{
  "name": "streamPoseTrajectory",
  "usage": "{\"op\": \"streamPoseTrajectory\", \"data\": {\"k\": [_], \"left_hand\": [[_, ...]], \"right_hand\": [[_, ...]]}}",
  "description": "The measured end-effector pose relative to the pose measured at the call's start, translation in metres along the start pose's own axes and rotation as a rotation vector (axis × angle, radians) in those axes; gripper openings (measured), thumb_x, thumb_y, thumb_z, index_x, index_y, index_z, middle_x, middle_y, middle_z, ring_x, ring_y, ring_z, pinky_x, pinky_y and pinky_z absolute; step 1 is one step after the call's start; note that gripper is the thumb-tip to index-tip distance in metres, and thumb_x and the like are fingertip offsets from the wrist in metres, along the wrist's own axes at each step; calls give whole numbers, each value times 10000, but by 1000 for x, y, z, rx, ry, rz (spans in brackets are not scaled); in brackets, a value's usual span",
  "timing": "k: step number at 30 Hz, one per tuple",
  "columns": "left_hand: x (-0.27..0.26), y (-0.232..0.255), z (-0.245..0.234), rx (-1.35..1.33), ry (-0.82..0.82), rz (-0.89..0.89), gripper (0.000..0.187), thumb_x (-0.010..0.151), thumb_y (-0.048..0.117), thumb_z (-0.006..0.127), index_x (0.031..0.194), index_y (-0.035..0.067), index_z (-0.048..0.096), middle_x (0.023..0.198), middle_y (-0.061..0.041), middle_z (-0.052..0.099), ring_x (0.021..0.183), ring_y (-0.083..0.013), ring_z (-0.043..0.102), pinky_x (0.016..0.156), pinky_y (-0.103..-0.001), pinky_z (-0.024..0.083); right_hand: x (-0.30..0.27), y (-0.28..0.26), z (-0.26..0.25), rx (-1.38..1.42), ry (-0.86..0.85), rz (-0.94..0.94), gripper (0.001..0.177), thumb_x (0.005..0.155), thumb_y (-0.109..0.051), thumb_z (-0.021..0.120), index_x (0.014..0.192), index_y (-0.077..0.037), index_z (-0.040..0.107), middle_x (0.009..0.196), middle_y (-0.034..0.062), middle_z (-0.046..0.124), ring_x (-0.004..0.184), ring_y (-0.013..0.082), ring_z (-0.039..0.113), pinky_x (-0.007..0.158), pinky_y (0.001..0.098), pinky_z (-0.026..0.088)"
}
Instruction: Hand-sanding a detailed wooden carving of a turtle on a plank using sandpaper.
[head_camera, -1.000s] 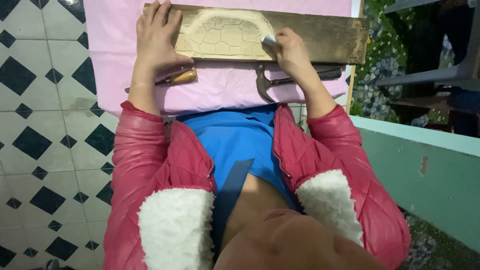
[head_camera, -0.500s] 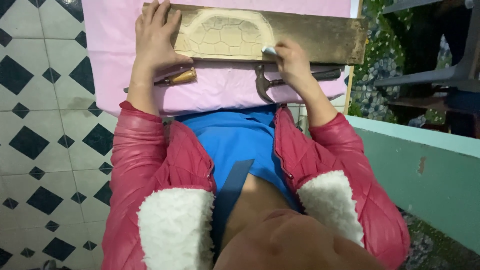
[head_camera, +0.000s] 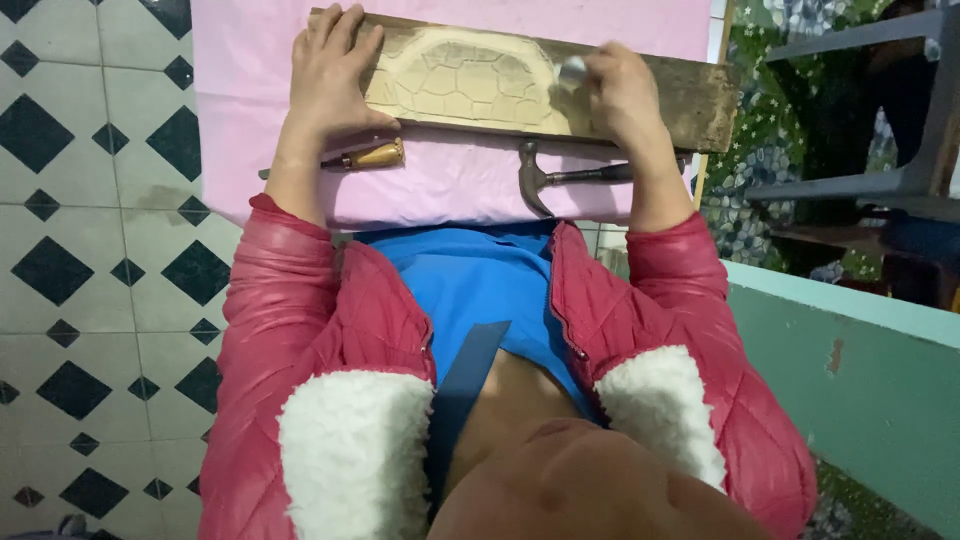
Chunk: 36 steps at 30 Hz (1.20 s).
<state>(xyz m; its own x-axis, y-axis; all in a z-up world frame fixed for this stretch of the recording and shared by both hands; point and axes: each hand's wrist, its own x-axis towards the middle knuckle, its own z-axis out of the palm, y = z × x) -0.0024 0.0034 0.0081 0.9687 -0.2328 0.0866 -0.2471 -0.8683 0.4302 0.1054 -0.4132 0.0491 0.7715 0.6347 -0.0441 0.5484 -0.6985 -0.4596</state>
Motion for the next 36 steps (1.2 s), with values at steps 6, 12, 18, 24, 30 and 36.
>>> {"op": "streamPoseTrajectory", "data": {"k": [6,12,18,24,30,36], "left_hand": [[-1,1,1,-5,55,29,1124,545,565,949,1465,43,569,1567,-214,392,1427,-417,272,1054,-695,291],[0,-2,1,16,60,45,1136,534,579,949,1459,36,575,1559,-217,399,1421,-411,266,1016,-670,328],[-1,-2,3,20,104,79,1154,497,608,949,1441,42,604,1548,-210,417,1391,-412,304,998,-643,345],[-1,-4,7,34,112,36,1185,494,624,928,1477,48,598,1549,-227,436,1400,-438,311,1045,-638,313],[1,6,-5,12,19,8,1201,518,605,920,1516,49,551,1572,-233,401,1423,-427,257,1048,-616,282],[1,-8,5,-20,22,22,1291,589,594,948,1635,125,355,1655,-184,279,1486,-414,247,1116,-632,293]], "right_hand": [[49,-14,28,156,86,435,452,902,-680,609,930,-240,709,1033,35,625,934,197,606,762,375,418],[21,-10,13,-388,35,-216,299,851,-37,770,1134,-129,799,1066,71,680,902,304,542,498,437,525],[21,6,19,-310,98,-205,268,962,-312,882,1042,-64,819,927,140,693,804,285,684,526,352,535],[26,-18,10,-302,149,-276,199,942,-3,646,1029,-89,803,909,115,626,765,373,586,447,476,420],[56,-21,43,-61,86,-135,157,905,-112,733,1053,-62,754,1014,97,646,881,294,618,646,397,433],[113,-117,75,233,67,-540,187,954,-200,866,1036,-50,791,964,139,683,850,327,644,707,405,490]]}}
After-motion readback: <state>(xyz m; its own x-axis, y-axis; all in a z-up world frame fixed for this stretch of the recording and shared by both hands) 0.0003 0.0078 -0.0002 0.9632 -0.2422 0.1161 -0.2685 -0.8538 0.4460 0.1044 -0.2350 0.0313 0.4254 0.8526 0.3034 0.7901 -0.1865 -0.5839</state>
